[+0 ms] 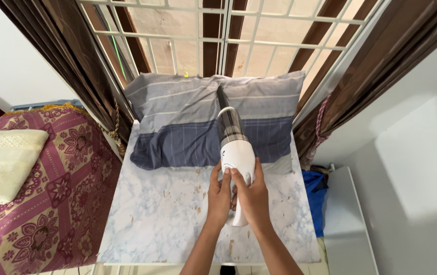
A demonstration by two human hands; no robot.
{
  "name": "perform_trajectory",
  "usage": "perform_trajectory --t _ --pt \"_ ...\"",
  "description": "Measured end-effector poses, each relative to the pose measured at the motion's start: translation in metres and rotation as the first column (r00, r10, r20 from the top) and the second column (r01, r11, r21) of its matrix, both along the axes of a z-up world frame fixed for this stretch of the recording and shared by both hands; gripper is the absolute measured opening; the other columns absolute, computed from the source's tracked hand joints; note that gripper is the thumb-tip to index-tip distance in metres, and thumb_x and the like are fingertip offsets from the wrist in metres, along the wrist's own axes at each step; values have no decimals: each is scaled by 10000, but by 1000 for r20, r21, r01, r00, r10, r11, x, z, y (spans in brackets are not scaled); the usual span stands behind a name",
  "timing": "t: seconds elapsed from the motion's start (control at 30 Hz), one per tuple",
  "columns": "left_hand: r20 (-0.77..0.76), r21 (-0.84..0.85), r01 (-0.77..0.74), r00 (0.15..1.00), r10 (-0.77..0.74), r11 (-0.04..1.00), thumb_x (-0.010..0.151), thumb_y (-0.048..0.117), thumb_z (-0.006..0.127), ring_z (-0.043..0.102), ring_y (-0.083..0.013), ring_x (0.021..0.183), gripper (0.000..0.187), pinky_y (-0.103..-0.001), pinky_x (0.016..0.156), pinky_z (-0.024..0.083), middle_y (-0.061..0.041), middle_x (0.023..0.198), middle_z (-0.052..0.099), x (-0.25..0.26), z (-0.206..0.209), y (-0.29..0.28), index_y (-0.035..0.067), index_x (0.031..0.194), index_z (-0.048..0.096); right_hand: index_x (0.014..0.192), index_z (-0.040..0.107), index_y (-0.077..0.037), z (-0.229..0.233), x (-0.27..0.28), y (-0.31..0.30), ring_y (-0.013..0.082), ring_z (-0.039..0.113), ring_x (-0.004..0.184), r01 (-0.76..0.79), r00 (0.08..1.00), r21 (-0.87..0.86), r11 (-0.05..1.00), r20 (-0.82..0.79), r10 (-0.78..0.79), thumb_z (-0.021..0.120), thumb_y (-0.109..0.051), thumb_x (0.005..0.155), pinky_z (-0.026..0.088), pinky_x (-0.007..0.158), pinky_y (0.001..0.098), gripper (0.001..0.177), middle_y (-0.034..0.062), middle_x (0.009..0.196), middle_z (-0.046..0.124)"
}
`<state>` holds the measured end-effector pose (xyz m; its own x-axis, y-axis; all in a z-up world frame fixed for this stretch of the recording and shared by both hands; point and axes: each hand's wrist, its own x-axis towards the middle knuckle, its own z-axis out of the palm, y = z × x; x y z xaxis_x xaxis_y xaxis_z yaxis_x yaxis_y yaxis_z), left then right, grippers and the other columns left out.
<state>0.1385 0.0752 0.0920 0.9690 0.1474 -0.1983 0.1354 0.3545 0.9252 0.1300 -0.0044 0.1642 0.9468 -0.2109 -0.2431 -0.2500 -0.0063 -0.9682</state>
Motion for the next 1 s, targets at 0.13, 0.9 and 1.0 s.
perform_trajectory --t 0.13,0.9,1.0 --pt "-25 -35 -5 1000 4 999 1027 458 479 495 -55 448 519 -233 356 364 -37 704 610 18 2 -15 136 1433 451 1593 278 -86 -1 20 -17 135 575 454 -27 1000 -45 999 9 27 714 -339 847 472 363 296 901 78 673 618" --pt "-72 -137 89 992 -99 987 994 561 356 553 -65 630 593 -228 494 463 -37 954 580 43 28 60 135 1406 378 1632 209 -155 20 49 55 177 640 587 -38 999 150 988 6 38 745 -297 813 511 412 307 989 160 892 661" --pt "-20 -192 108 993 -114 975 1011 566 386 460 -89 581 604 -239 449 386 -38 896 534 49 30 45 102 1398 391 1628 166 -205 35 42 43 163 551 463 -9 998 147 989 -53 17 728 -281 813 446 369 314 993 90 771 618"
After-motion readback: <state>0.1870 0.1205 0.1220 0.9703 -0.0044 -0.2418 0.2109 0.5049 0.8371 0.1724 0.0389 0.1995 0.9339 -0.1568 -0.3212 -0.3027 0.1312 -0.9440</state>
